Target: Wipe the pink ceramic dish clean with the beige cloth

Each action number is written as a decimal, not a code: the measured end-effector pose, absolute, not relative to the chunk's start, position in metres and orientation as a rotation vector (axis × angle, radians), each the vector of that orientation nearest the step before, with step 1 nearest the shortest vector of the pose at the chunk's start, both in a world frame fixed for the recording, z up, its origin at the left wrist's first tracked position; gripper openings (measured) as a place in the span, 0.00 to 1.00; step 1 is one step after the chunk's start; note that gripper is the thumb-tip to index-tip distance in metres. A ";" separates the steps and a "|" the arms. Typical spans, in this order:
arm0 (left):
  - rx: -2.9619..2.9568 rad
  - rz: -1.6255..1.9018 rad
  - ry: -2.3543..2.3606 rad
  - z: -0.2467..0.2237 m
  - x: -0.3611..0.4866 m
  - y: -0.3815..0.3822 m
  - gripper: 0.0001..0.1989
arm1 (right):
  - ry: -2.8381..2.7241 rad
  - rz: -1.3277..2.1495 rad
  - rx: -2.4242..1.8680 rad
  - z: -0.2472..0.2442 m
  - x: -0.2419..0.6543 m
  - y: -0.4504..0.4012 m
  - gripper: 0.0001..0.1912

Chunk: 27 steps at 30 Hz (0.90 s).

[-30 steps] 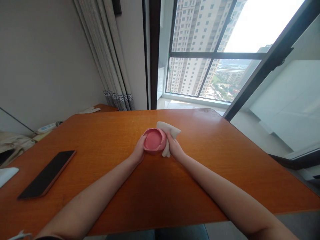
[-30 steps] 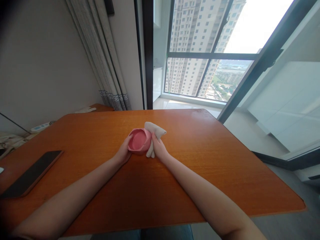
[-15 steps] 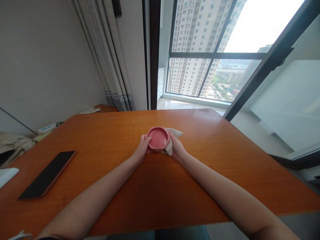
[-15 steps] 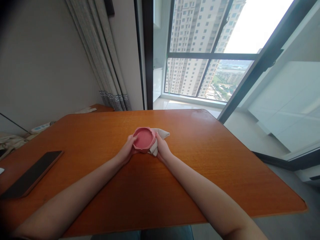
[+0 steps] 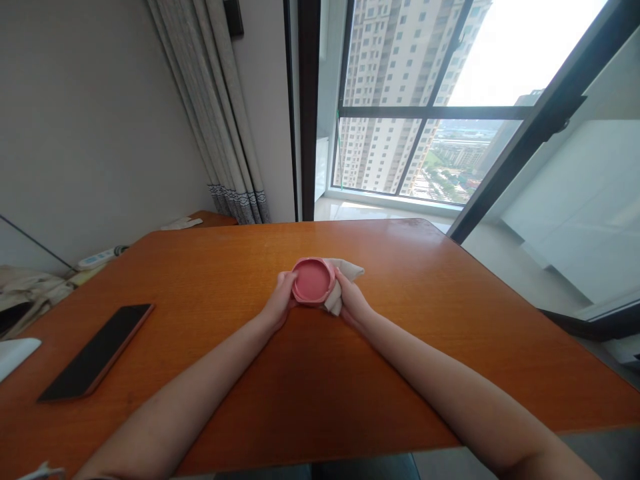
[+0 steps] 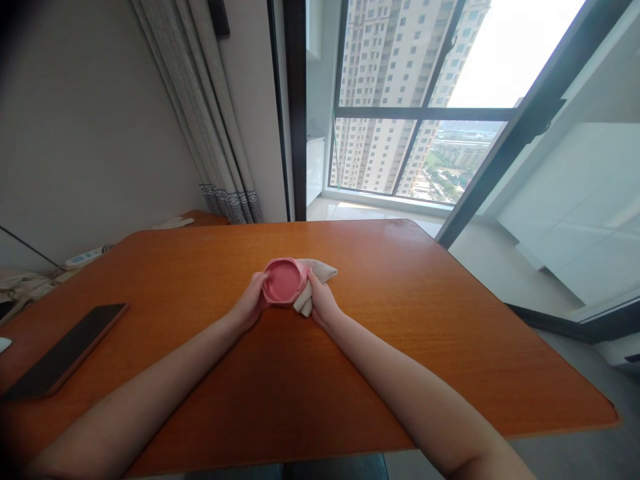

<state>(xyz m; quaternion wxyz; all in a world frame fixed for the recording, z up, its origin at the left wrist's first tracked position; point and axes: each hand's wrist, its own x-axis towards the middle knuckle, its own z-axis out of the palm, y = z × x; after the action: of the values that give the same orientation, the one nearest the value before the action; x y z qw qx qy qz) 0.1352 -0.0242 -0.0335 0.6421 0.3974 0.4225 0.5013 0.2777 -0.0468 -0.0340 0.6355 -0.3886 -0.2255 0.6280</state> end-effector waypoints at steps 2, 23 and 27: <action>0.965 1.189 0.979 -0.035 0.138 -0.025 0.18 | -0.521 1.435 -0.919 -0.032 0.279 -0.047 0.17; 1.039 1.333 0.832 -0.036 0.142 -0.027 0.20 | -1.487 0.644 -1.018 -0.021 0.298 -0.055 0.30; 1.373 0.952 0.794 -0.037 0.139 -0.030 0.28 | -1.269 0.732 -1.081 -0.027 0.309 -0.041 0.22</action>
<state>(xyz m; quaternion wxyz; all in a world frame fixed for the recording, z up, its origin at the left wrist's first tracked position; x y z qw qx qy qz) 0.1392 -0.0297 -0.0371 0.6018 0.5929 0.3427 0.4109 0.3092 -0.0412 -0.0274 0.6135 -0.4687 -0.5506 0.3174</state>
